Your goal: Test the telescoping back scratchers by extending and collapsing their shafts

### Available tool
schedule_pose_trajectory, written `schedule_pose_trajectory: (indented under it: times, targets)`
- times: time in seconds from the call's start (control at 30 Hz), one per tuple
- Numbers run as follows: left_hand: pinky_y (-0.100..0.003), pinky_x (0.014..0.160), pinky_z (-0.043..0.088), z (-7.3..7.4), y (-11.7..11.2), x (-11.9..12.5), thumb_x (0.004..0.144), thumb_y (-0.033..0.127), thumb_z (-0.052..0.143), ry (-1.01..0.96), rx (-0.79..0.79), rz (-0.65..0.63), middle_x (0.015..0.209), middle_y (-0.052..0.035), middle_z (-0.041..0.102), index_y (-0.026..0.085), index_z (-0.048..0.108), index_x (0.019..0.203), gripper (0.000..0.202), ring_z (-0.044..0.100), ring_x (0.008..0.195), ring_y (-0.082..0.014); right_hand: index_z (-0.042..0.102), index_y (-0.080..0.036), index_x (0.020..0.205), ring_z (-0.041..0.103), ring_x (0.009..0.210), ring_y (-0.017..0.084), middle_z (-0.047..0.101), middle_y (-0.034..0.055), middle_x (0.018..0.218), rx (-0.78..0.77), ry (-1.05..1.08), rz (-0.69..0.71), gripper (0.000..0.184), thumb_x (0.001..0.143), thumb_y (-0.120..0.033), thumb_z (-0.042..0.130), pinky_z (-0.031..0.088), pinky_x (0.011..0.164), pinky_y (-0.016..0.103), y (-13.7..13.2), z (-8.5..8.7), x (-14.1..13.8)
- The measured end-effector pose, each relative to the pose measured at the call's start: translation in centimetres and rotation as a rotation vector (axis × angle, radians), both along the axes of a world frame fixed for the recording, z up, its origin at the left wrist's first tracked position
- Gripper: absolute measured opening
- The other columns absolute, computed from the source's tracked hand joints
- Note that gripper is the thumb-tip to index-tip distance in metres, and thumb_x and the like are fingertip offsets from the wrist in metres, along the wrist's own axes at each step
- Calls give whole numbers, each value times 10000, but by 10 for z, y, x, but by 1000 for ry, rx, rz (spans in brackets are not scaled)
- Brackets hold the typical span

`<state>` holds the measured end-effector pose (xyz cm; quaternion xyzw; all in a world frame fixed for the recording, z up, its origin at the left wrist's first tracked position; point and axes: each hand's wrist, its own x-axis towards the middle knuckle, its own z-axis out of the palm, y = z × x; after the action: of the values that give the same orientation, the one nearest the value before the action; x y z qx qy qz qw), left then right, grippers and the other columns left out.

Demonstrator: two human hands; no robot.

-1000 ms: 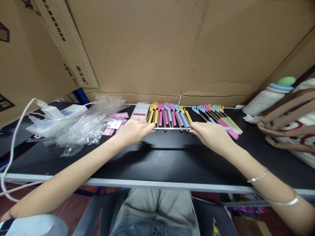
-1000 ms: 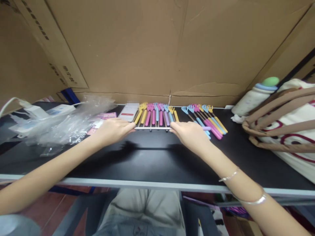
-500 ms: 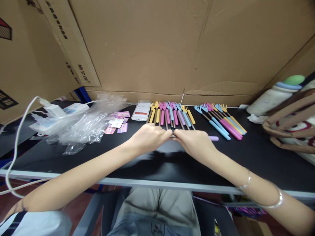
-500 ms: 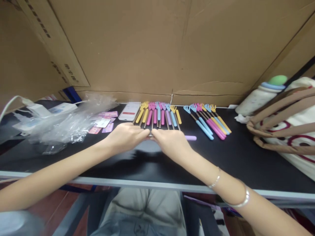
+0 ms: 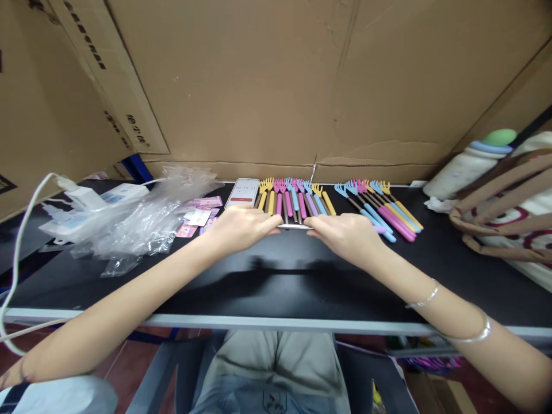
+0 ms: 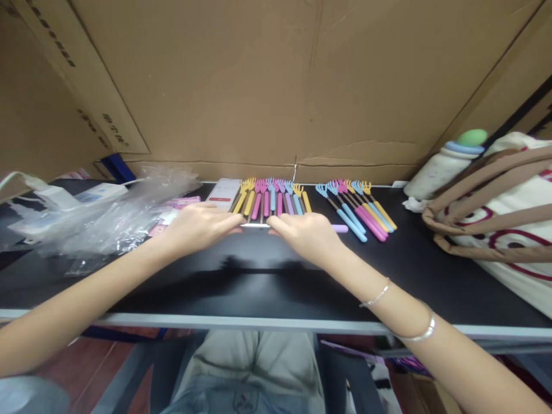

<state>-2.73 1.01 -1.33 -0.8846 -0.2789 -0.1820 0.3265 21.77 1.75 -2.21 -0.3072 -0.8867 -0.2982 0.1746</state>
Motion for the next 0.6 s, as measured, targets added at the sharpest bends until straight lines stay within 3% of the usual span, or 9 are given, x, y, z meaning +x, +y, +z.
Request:
schedule_pose_trajectory:
  times: [0.17, 0.37, 0.47, 0.6]
  targets:
    - [-247, 572, 351, 9, 13, -42, 970, 356, 394, 33, 92, 83, 617, 15, 625, 205, 575, 750, 323, 550, 543, -125, 642, -195, 848, 553, 561, 123, 679, 18, 683, 90, -52, -104, 361, 973, -369, 351, 263, 538, 263, 19, 10, 45]
    - [-255, 613, 320, 19, 17, -118, 985, 351, 279, 67, 18, 422, 645, -3, 596, 204, 604, 770, 416, 517, 623, -148, 658, -182, 789, 543, 555, 169, 676, 77, 655, 138, -66, -346, 540, 967, -474, 241, 252, 502, 277, 45, 10, 148]
    - [-250, 615, 291, 16, 15, -139, 974, 375, 294, 8, -57, 426, 637, -3, 555, 203, 607, 768, 412, 493, 647, -152, 654, -173, 823, 543, 576, 187, 685, 97, 712, 101, -58, -413, 539, 963, -442, 209, 302, 532, 279, 49, 7, 182]
    - [-244, 578, 258, 9, 10, -150, 973, 435, 281, 16, -65, 444, 649, -10, 551, 214, 611, 782, 441, 489, 674, -158, 638, -183, 893, 572, 662, 207, 681, 112, 794, 1, -23, -472, 441, 942, -408, 261, 338, 580, 292, 45, 8, 204]
